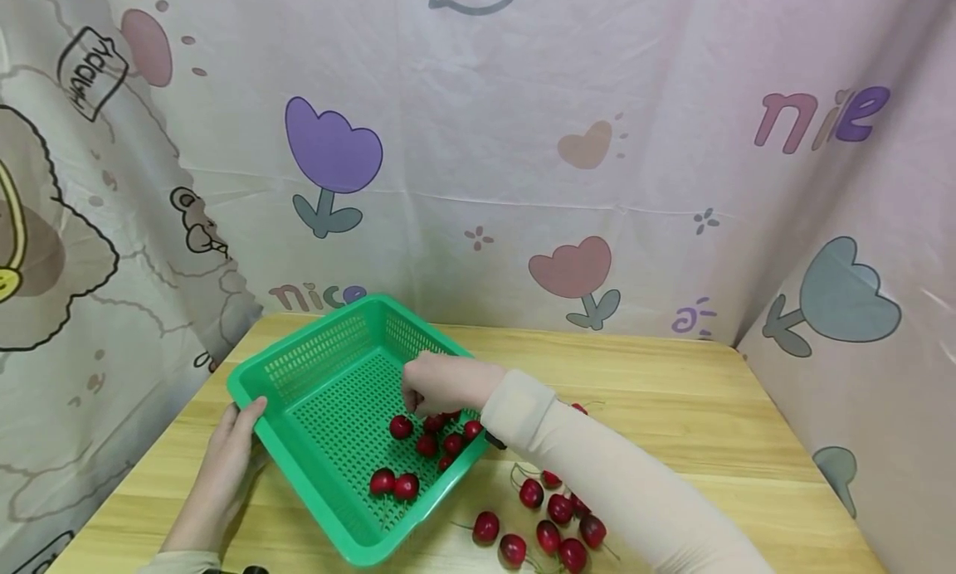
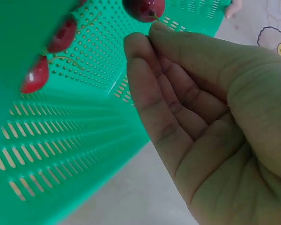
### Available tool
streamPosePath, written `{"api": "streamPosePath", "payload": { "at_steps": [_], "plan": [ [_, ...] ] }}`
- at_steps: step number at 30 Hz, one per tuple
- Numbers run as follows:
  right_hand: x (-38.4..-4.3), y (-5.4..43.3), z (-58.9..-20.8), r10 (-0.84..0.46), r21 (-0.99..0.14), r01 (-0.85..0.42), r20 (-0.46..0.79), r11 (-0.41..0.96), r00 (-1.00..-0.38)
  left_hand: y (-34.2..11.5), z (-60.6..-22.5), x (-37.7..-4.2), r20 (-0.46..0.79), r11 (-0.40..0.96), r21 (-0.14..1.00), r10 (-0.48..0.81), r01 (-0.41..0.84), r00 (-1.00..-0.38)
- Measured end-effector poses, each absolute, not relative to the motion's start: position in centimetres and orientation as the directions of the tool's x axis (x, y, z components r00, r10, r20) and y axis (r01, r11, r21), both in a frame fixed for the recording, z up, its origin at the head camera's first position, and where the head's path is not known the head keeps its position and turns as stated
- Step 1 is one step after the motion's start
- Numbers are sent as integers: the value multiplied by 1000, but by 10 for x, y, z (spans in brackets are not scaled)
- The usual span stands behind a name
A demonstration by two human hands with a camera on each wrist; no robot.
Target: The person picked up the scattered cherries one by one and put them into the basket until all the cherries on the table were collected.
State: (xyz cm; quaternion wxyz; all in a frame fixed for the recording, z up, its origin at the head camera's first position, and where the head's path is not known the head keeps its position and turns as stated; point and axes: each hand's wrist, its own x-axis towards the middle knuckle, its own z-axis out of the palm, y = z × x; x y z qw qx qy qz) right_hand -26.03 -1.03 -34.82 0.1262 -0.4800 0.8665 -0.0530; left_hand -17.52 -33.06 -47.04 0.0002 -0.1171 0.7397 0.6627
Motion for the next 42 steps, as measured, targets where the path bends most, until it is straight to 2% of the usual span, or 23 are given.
{"api": "streamPosePath", "payload": {
  "at_steps": [13, 21, 26, 42],
  "plan": [
    [-271, -24, -347, -837, -228, -807, -210, 545, -505, -331, -470, -175, -156, 106, 979, -164, -175, -974],
    [-274, -24, -353, -858, -265, -817, -199, 512, -473, -330, -469, -175, -156, 108, 979, -164, -175, -974],
    [-279, -13, -349, -866, -292, -815, -176, 501, -469, -331, -469, -176, -166, 108, 977, -169, -185, -972],
    [-290, 57, -334, -837, -424, -742, -76, 519, -541, -332, -472, -174, -133, 89, 985, -163, -148, -978]
  ]
}}
